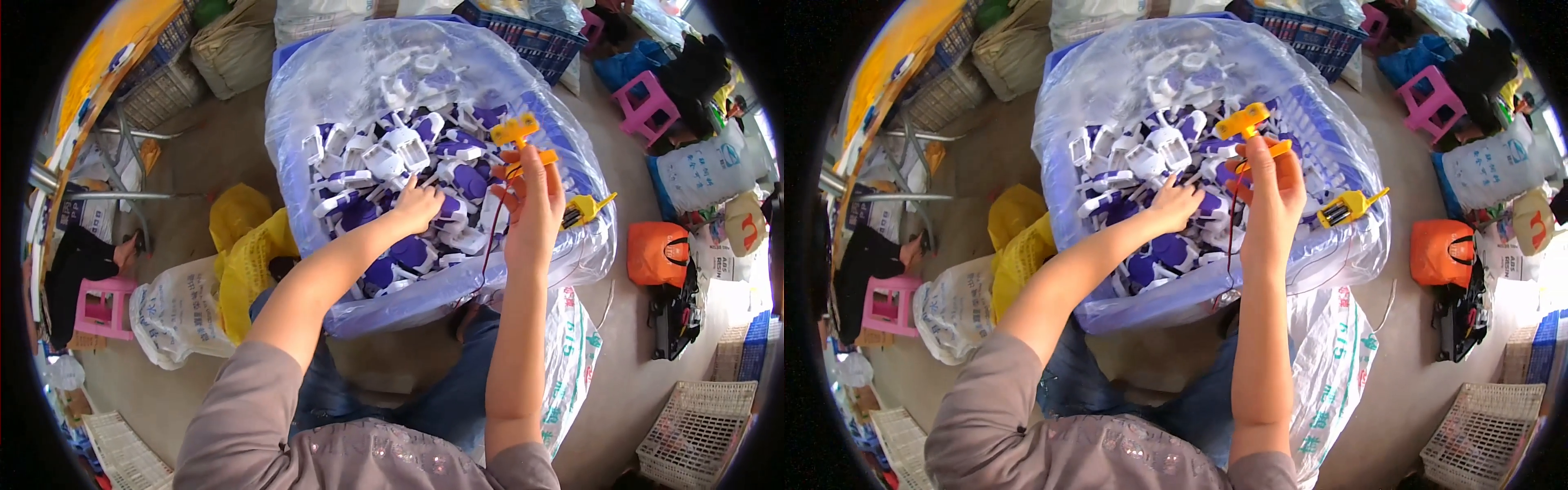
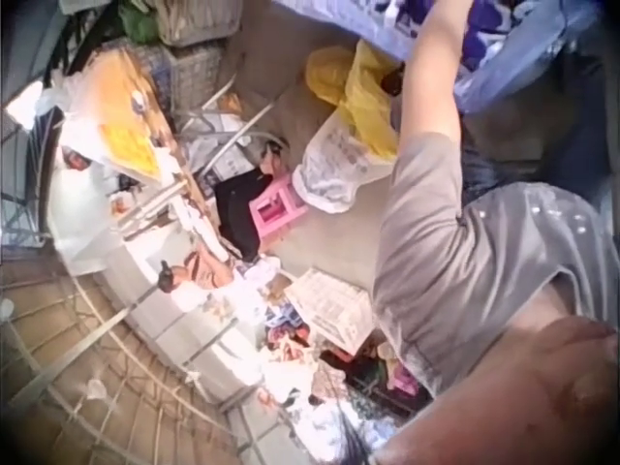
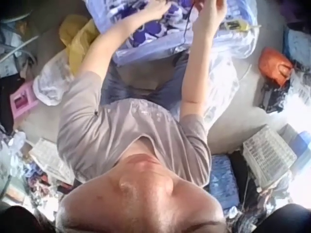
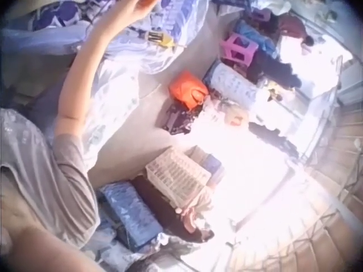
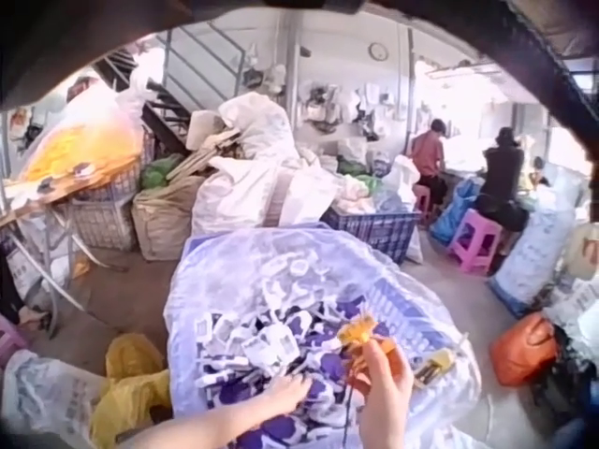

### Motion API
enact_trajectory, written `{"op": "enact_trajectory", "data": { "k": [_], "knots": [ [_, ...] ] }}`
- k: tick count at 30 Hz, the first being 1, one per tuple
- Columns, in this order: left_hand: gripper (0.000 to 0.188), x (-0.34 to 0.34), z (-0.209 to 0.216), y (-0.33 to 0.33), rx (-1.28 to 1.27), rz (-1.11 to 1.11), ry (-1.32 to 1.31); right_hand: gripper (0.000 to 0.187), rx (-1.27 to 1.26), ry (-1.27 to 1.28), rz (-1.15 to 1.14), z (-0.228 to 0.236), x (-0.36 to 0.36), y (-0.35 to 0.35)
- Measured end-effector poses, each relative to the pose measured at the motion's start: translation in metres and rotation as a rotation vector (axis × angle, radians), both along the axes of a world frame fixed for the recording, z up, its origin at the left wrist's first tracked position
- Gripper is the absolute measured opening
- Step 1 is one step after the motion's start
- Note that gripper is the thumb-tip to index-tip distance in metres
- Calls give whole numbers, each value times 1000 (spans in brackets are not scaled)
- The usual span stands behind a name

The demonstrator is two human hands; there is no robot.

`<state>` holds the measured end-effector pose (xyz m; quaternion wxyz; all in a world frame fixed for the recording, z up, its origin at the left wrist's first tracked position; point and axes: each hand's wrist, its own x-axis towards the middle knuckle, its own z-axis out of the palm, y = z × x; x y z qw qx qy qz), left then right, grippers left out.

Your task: Testing the electronic functionality of plastic toy gun components using a handheld tester.

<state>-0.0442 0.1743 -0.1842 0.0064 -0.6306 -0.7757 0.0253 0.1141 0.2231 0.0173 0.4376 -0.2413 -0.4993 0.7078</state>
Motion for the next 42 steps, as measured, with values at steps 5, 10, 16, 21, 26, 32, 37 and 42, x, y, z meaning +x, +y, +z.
{"op": "enact_trajectory", "data": {
  "k": [5,10,16,21,26,32,37,42],
  "knots": [
    [39,-17,78,-4,45,170,-663,45,252,-214,112,-15,9,20],
    [38,-20,184,-64,-48,110,-1234,54,159,-315,501,-13,8,12],
    [71,-6,210,-130,264,108,-2370,48,-357,80,596,-1,-7,-20],
    [70,33,183,-130,868,167,-1311,51,-483,171,680,-13,-29,-57],
    [49,8,185,-128,1105,371,-2002,38,-45,-98,469,-30,-28,-55],
    [55,-1,173,-128,726,465,-2241,16,174,-81,459,-10,-19,-60],
    [50,11,176,-128,641,454,-2208,10,958,-347,261,-22,-26,-77],
    [46,19,170,-132,627,506,-2079,12,997,-444,197,-34,-32,-82]
  ]
}}
